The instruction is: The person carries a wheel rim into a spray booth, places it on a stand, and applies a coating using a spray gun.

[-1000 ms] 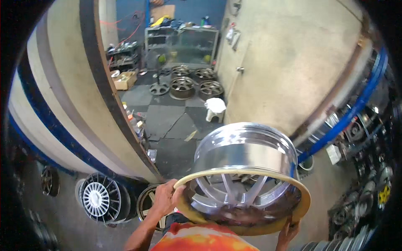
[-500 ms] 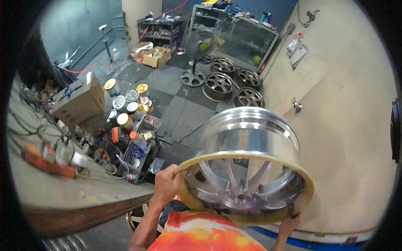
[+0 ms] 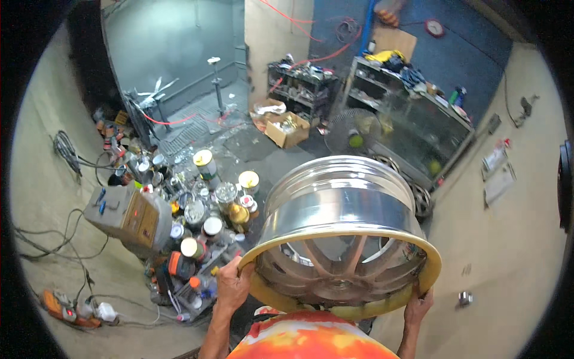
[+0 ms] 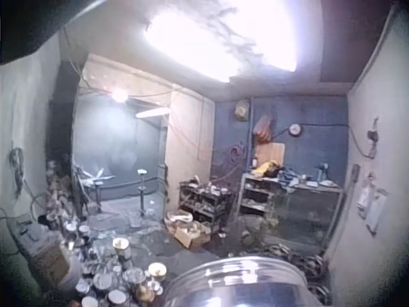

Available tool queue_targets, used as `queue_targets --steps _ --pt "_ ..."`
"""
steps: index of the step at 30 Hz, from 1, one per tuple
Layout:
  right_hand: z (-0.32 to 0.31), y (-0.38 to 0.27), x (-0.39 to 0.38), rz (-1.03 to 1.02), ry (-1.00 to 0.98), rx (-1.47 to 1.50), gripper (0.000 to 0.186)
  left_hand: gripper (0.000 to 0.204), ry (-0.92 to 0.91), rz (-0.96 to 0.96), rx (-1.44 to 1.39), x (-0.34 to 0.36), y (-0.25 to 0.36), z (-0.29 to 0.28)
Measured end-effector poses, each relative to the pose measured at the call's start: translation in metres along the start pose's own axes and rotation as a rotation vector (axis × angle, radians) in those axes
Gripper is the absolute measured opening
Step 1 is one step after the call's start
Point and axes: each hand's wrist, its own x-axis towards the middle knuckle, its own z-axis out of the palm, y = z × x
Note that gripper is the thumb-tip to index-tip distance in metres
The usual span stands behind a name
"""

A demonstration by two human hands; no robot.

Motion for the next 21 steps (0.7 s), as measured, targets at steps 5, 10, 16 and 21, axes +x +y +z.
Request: queue_targets --steps 5,10,16,21 --pt "0.118 -0.036 0.173 -0.159 -0.156 0.139 0.025 0.043 0.127 -0.126 0.116 0.090 0.007 0.044" --pt "0.233 -0.078 0.295 -0.228 -0.272 0.064 0.026 0.034 0.222 -0.261 0.206 0.159 -0.010 0.079" --pt "0.414 -0.110 0.418 -0.362 -0.374 0.225 0.021 0.036 0.419 -0.437 0.236 0.260 -0.076 0.123" --pt "0.544 -0.158 0.523 -0.396 -0.514 0.198 0.016 0.043 0.509 -0.455 0.213 0.401 -0.106 0.136"
